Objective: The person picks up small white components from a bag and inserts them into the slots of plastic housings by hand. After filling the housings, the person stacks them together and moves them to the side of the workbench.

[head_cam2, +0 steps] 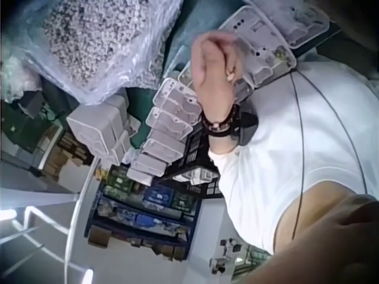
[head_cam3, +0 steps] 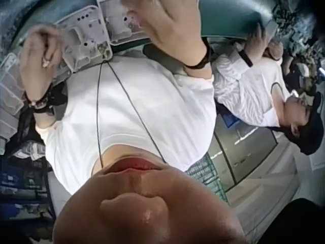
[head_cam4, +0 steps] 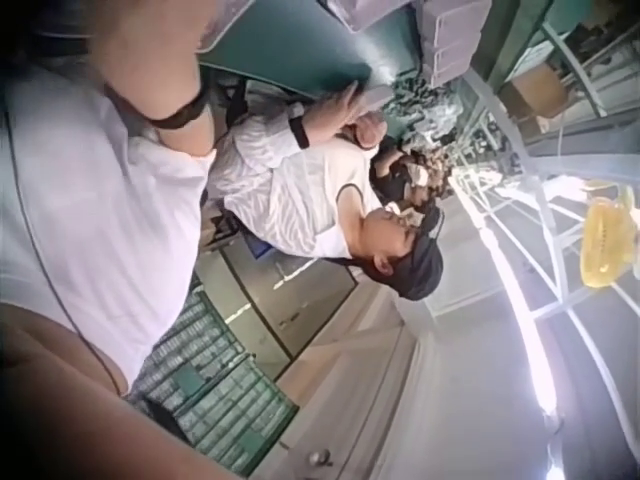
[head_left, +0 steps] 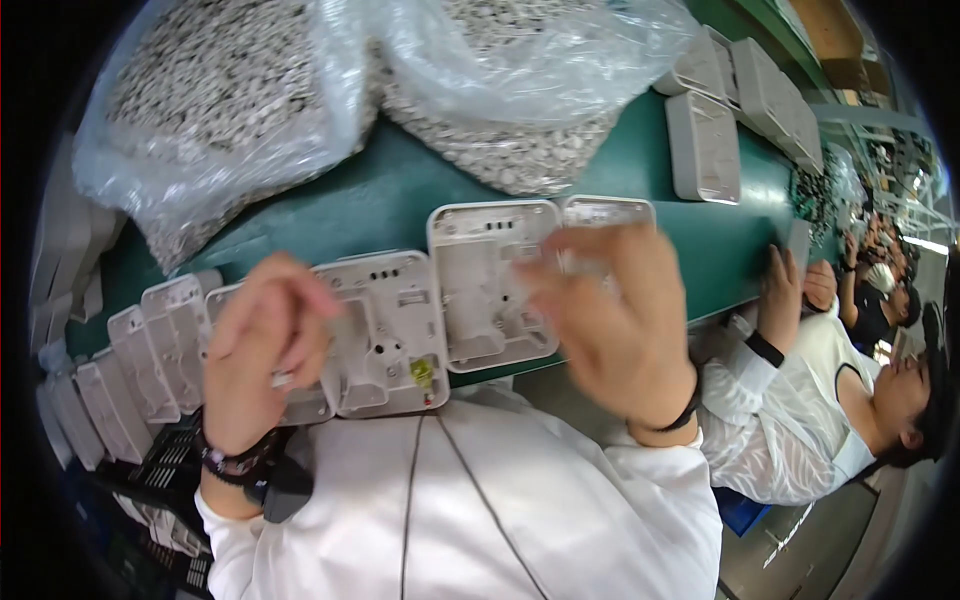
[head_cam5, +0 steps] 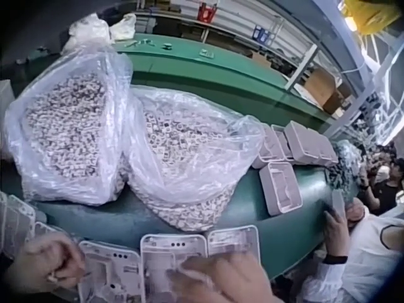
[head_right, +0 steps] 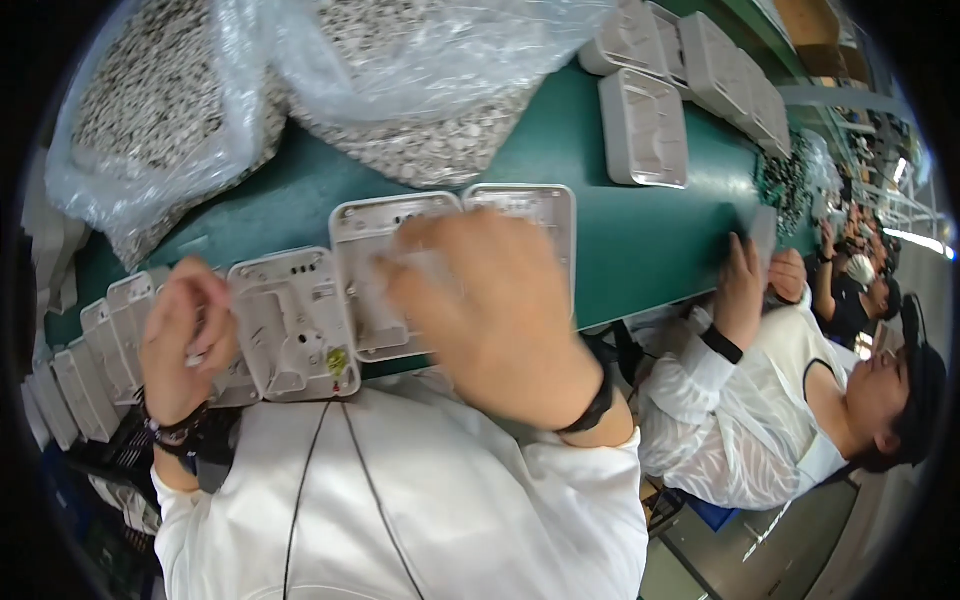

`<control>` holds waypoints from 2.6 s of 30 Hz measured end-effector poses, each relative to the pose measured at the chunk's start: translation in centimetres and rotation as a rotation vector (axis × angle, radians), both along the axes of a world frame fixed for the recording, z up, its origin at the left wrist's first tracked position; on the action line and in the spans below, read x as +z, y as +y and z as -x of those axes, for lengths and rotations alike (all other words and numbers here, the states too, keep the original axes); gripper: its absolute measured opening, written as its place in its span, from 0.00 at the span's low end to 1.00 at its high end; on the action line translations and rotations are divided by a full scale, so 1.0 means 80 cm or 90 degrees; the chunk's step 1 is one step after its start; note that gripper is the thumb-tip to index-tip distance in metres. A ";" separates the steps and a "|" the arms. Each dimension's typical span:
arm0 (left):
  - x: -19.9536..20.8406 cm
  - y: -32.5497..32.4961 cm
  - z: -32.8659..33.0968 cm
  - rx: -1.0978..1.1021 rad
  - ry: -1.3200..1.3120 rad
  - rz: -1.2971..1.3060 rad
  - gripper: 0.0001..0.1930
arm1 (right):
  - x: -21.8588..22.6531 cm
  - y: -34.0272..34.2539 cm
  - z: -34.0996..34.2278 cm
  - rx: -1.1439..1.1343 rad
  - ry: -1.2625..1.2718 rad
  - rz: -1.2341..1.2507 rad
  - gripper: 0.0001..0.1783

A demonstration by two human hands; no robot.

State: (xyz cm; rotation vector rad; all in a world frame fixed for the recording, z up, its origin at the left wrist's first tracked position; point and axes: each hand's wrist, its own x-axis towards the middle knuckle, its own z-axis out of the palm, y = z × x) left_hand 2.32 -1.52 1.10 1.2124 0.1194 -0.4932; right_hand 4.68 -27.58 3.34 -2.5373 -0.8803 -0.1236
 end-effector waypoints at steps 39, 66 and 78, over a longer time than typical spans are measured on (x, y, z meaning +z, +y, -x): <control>-0.001 0.001 0.000 -0.349 -0.208 -0.251 0.06 | -0.042 0.074 0.025 0.129 0.036 -0.249 0.12; -0.020 0.070 0.044 0.047 -0.149 -0.115 0.24 | -0.045 0.012 -0.077 0.194 -0.018 0.217 0.07; -0.023 0.080 0.052 0.091 -0.139 -0.080 0.24 | -0.044 0.019 -0.069 0.236 -0.056 0.355 0.05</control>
